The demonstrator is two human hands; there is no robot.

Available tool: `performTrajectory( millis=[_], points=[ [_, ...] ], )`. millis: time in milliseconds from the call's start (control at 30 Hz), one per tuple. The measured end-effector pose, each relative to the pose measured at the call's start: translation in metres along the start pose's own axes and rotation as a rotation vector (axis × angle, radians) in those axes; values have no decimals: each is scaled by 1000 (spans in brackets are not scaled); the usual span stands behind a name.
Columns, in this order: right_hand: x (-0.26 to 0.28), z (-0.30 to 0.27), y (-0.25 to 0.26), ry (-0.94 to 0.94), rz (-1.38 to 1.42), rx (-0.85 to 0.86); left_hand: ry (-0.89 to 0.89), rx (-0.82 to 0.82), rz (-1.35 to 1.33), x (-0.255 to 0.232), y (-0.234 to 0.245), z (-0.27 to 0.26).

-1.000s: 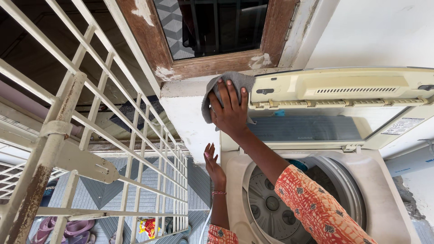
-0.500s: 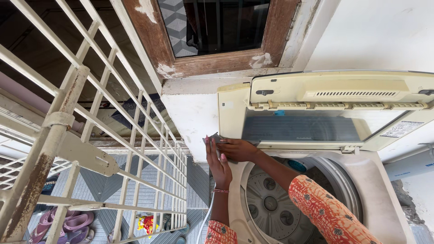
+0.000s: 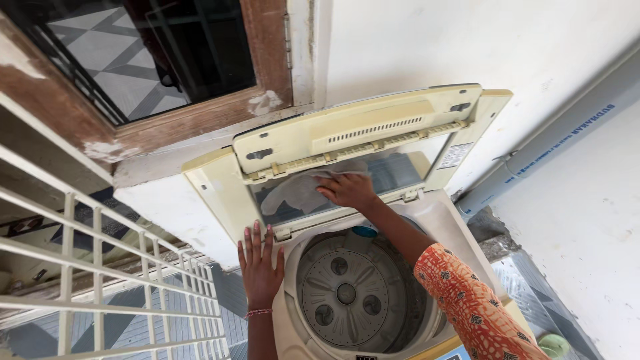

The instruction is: The person cleans the exterior and interior of a washing machine using a cloth, wiping the top lid, control panel, and the inside rim.

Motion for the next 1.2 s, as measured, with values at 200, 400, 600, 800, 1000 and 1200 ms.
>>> performTrajectory(
  millis=[200, 400, 600, 800, 1000, 1200],
  points=[
    [-205, -61, 40, -404, -453, -74, -3, 8, -40, 6, -7, 1],
    [-271, -144, 12, -831, 1, 105, 16, -25, -110, 3, -4, 1],
    [-137, -135, -31, -677, -73, 23, 66, -231, -238, 7, 21, -15],
    [67, -54, -39, -294, 7, 96, 335, -768, -294, 27, 77, -42],
    [213, 14, -59, 91, 268, 156, 399, -801, -366, 35, 74, -40],
    [226, 121, -2, -117, 306, -121, 397, -714, -420, 38, 68, -36]
  ],
)
Point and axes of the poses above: each hand's wrist, its own z-axis towards the middle knuckle, its own y-axis out of the back of the hand, x = y × z, the point moved 9 cm from there along z, towards the middle knuckle, and after that the axes turned 14 degrees about -y, right-handed, at the moved point
